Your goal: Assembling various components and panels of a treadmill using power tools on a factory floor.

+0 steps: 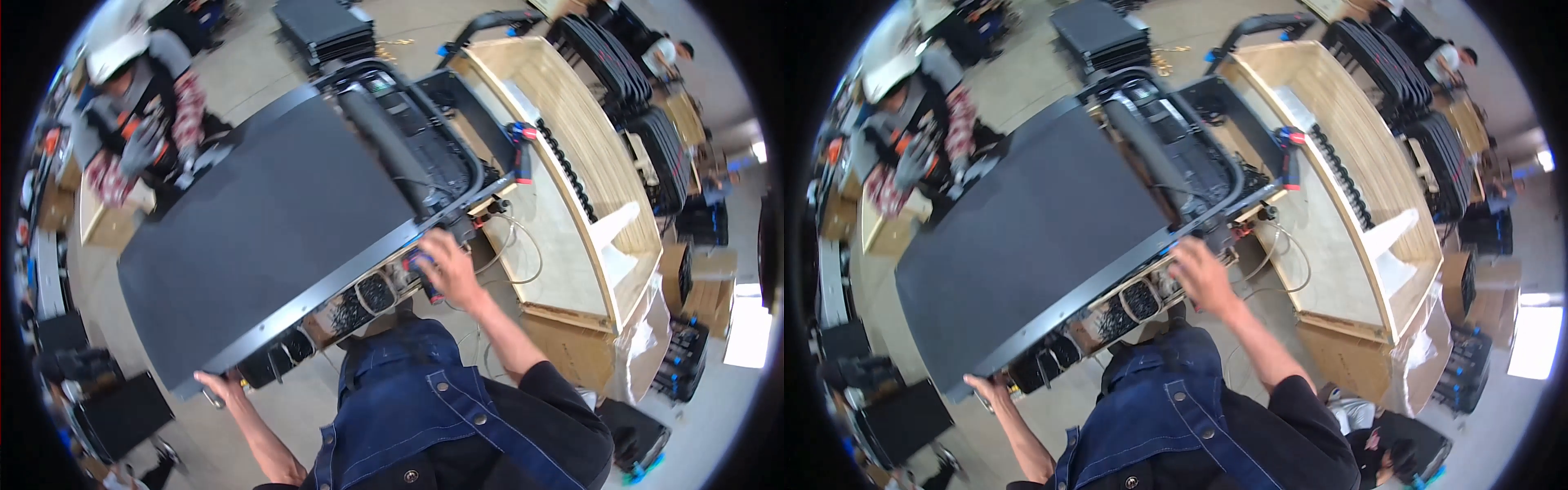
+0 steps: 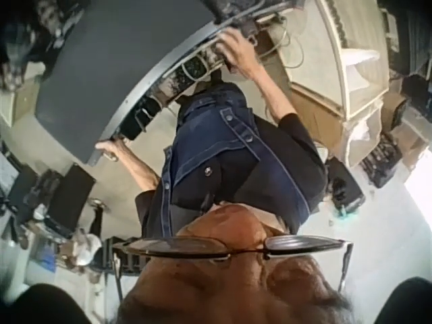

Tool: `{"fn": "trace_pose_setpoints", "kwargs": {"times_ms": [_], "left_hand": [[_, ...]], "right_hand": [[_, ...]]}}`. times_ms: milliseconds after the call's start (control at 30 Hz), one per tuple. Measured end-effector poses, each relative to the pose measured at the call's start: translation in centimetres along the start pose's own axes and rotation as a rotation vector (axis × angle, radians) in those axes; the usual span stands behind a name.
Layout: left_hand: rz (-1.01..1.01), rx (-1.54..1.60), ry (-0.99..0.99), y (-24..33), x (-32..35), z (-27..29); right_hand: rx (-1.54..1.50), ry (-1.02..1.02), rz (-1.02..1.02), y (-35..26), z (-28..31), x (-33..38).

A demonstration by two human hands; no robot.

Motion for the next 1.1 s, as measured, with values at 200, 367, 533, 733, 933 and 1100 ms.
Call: {"fn": "trace_pose_setpoints", "kwargs": {"times_ms": [200,367,533,733,933,1100], "left_hand": [[0.025,-0.027,0.055,-0.9,-4.5,3.9],[0.134,-0.158,-0.073,-2.0,-1.4,5.1],[0.443,-0.451,-0.113,-11.1,6.7,5.8],[0.505,-1.081,-0.222,-17.7,10.9,9.8],[0.425,-1.114,-0.21,-17.1,15.4,12.2],[0.383,-1.068,-0.195,-16.8,16.7,11.5]], "right_hand": [[-0.127,0.442,-0.881,17.3,3.1,10.7],[-0.039,0.223,-1.146,27.9,2.1,13.4],[0.127,0.146,-0.498,21.0,9.7,1.9],[0.255,-0.725,-1.011,24.6,5.4,1.4],[0.134,-0.391,-1.216,37.6,-2.8,13.2],[0.126,-0.291,-0.92,52.3,-6.0,19.6]]}}
Point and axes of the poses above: each hand's wrist, its own x-axis away from the middle knuckle, its own z-axis out of the back of the hand, y = z × x, the point moved 6 cm from there along -x, towards the middle knuckle, and after that the axes turned 7 degrees about y, right-handed, at the moved point
